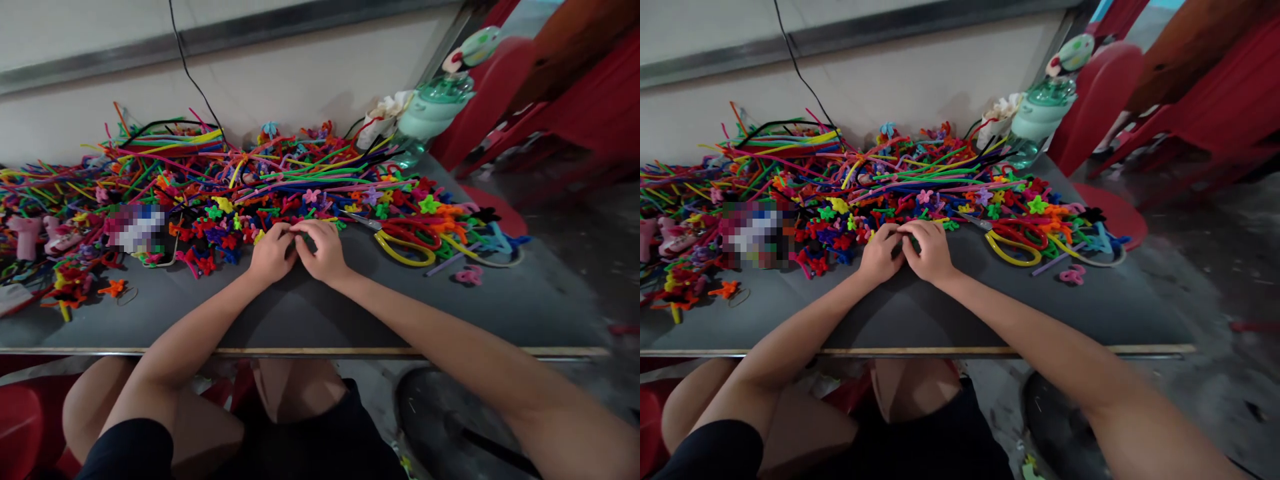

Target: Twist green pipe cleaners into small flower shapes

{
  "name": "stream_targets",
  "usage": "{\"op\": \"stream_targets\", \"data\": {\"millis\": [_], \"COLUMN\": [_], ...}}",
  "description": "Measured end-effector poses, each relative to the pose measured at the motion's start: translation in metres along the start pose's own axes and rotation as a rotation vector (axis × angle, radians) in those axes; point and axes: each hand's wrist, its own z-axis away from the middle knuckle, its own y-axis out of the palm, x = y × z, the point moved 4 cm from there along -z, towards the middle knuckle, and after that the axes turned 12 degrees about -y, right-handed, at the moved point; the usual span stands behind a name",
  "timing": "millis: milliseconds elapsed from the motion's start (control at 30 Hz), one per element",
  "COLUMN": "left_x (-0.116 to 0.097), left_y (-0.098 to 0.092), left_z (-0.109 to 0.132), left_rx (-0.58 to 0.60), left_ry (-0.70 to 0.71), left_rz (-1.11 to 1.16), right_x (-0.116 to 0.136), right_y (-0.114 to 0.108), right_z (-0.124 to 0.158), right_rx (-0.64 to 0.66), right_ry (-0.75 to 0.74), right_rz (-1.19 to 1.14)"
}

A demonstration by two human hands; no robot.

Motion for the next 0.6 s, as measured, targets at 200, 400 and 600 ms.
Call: {"op": "stream_targets", "data": {"millis": [200,400,600], "left_x": [0.002,-0.006,-0.010], "left_y": [-0.004,0.000,0.002], "left_z": [-0.003,0.001,0.004], "left_rx": [-0.040,0.080,0.127], "left_ry": [-0.064,0.075,0.196], "left_rz": [0.113,0.061,-0.006], "right_x": [-0.033,-0.093,-0.112], "right_y": [0.003,0.034,0.053], "right_z": [-0.058,-0.136,-0.140], "right_rx": [0.040,0.305,0.408], "right_ry": [-0.073,-0.021,-0.028], "right_rz": [0.053,0.302,0.340]}}
